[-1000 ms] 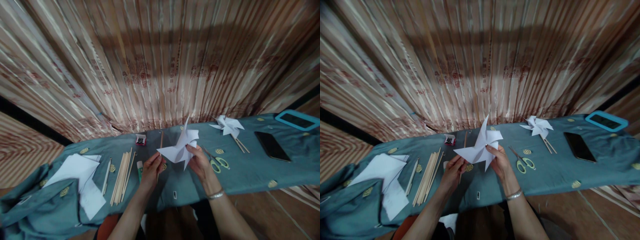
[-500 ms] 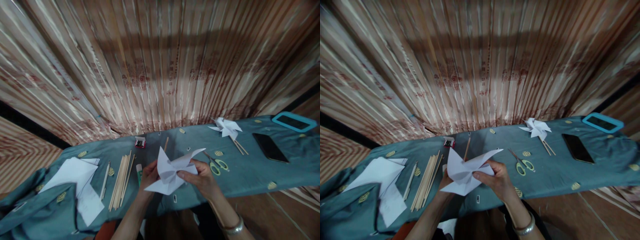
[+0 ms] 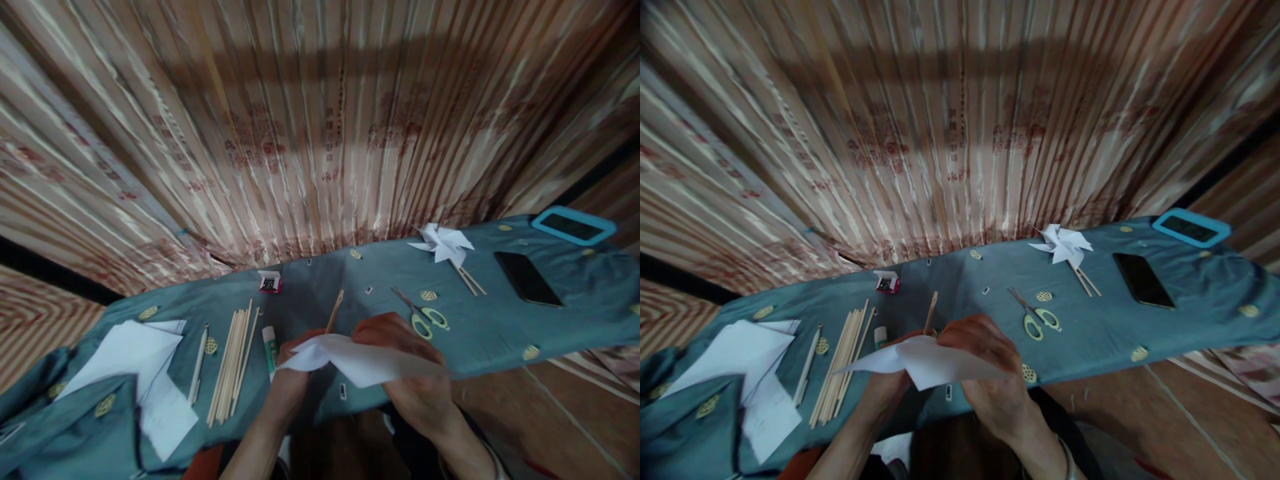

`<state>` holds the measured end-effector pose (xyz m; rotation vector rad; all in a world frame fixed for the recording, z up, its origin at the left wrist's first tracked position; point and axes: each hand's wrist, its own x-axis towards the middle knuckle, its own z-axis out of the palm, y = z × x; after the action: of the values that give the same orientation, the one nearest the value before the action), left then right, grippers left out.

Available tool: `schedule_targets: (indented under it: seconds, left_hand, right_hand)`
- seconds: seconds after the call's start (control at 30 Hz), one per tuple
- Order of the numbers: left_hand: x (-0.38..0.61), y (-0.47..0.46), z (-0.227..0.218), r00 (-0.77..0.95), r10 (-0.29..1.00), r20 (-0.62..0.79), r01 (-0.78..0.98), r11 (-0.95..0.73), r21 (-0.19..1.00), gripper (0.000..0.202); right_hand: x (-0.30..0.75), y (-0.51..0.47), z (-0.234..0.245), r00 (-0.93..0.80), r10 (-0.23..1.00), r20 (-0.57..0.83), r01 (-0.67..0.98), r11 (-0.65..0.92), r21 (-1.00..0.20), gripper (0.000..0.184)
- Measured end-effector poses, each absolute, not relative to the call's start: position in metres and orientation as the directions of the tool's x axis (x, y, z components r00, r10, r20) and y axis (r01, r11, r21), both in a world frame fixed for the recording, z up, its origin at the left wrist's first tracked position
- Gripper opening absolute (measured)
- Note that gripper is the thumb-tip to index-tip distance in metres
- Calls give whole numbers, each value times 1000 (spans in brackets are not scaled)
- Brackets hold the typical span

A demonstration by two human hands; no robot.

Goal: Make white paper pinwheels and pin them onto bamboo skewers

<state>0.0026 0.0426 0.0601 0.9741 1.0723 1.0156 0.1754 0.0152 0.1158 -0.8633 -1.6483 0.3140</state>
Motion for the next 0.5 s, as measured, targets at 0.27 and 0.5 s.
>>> schedule_targets:
  seconds: [0.27, 0.5]
  left_hand:
    - [2, 39, 65, 235, 957, -169, -47, 185, 982, 28]
    - [3, 39, 64, 182, 951, -249, -82, 267, 960, 24]
  right_hand:
    - [180, 14, 111, -73, 674, 735, 430, 686, -586, 18]
    - [180, 11, 114, -65, 656, 752, 480, 681, -552, 14]
